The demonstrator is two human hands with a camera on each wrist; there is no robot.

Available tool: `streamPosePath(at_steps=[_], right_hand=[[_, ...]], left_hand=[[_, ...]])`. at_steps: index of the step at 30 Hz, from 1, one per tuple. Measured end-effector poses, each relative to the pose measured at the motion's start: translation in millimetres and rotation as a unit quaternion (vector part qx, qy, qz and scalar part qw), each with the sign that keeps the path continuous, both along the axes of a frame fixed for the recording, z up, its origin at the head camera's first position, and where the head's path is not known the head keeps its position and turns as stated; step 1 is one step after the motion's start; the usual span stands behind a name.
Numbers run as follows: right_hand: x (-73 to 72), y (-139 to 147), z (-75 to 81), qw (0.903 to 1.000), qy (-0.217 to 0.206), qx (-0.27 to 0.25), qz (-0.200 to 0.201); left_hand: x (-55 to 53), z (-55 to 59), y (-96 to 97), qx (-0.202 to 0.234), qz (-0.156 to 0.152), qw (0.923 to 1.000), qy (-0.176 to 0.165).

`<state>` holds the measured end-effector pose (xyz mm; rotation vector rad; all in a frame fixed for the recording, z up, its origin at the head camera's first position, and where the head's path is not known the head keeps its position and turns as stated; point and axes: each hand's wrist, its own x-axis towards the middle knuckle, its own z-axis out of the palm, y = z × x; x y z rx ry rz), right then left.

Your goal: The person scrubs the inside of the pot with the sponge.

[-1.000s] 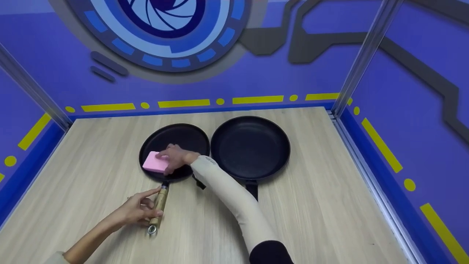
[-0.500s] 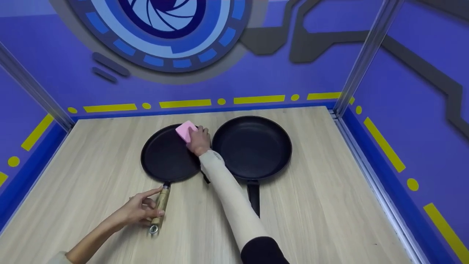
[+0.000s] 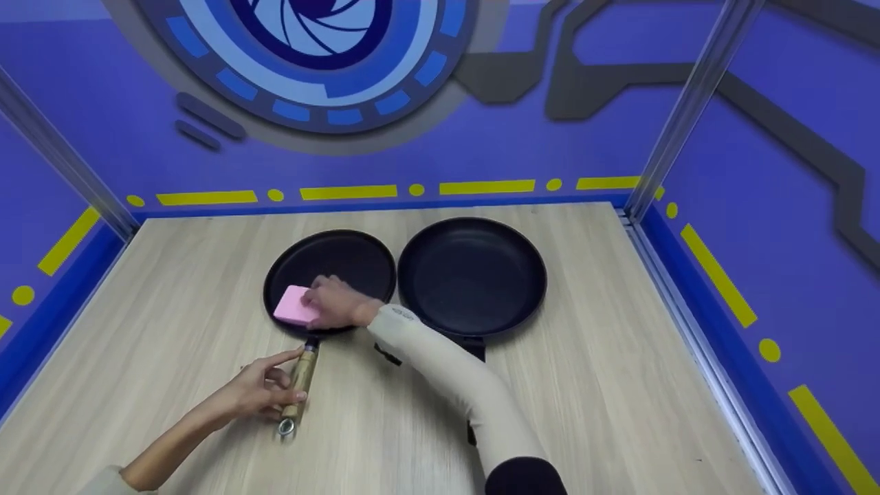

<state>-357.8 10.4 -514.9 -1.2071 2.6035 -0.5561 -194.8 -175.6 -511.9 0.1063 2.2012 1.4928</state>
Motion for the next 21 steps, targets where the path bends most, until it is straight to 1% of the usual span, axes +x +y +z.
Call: streamPosePath(at_steps=[3,5,7,10,12,15,17,19,21], right_hand=[[2.1,1.0,0.6,0.9997,0.009,-0.001,0.024],[-2.2,4.5,2.1,0.9998,0.002,0.001,0.02],[-9.7,9.8,4.0,0.9999,-0.008,0.006,0.008],[-24.4,21.2,5.1,0.9993,-0.018,0.007,-0.03],[-34.5,30.3,4.6,0.9974,-0.005,0.007,-0.071],[-46.5,42.4,2.7,0.9883,0.028,0.01,-0.15],[-50.5,46.2,2.2,0.9806,0.044,0.016,-0.19],[-51.1,46.5,1.6,0.9773,0.049,0.021,-0.205],[-48.5,44.1,0.8,0.9799,0.046,0.025,-0.193]], left_hand=[[-0.5,0.4,0.5,-0.006,0.005,1.0,-0.003],[-0.8,1.1,0.8,-0.011,0.005,0.9999,-0.004],[-0.9,1.7,0.7,-0.013,0.001,0.9999,-0.004],[0.3,2.9,-0.2,-0.016,-0.005,0.9998,-0.008],[1.3,3.1,-0.5,-0.019,-0.005,0.9997,-0.011],[2.4,2.5,0.6,-0.024,-0.003,0.9996,-0.016],[2.5,2.0,1.1,-0.022,-0.001,0.9996,-0.018],[2.2,1.2,1.1,-0.018,-0.002,0.9997,-0.016],[1.8,0.9,0.6,-0.016,0.0,0.9998,-0.015]])
